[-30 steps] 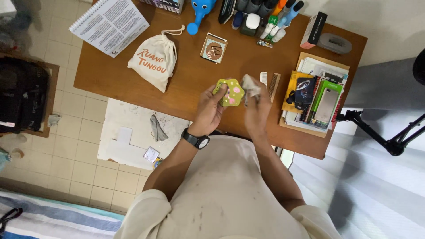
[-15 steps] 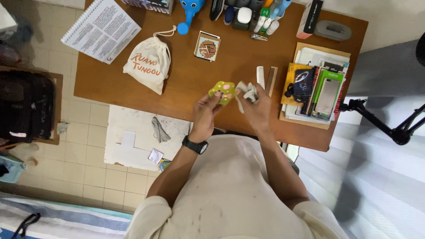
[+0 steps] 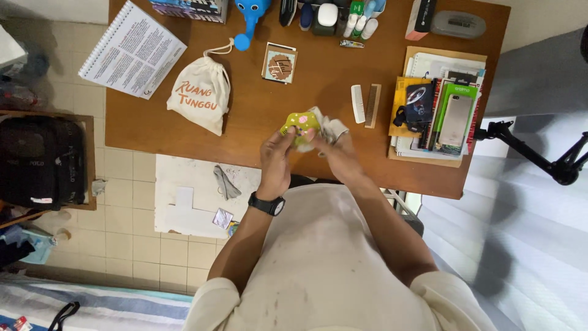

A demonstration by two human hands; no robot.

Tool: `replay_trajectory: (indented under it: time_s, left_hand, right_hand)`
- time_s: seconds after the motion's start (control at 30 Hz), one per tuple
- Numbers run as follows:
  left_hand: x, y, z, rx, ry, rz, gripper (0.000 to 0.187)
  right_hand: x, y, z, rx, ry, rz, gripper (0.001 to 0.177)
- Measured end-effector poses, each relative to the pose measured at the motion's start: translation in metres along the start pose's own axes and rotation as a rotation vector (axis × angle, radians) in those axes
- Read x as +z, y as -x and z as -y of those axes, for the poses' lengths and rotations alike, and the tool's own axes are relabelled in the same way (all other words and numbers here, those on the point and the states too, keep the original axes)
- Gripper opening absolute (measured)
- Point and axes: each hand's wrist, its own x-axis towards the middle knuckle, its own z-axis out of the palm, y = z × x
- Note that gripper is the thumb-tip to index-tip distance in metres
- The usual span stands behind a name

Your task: The person repeatedly picks up small rectangular cards from a white board, wipes each card with a cloth, and places them on a wooden desk. The person handles multiple cards one at a time, wiping both sides before setting them down.

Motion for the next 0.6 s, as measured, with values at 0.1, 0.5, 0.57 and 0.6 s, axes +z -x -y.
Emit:
replay_trajectory:
  time_s: [0.1,0.5,0.57,0.6]
  left_hand:
    - [-0.014,-0.015,0.016,-0.064,-0.010,0.013,0.024]
    - [-0.033,-0.023,0.039,-0.048,-0.009,-0.049,0.019]
    - [-0.030,-0.017,0.025,-0.061,0.038,-0.035,0.018]
    - [-0.028,-0.014,0.018,-0.074,0.088,-0.026,0.018]
  right_hand:
    - [-0.001,-0.008,-0.021,-0.015,-0.007,0.036,0.028]
    - [0.009,0.018,0.023,-0.892,0.718,0.122,0.048]
    - [0.008,0.018,0.028,-0.798,0.644,0.135,0.057]
    - [0.008,0.018,0.031,-0.701,0.570,0.153,0.066]
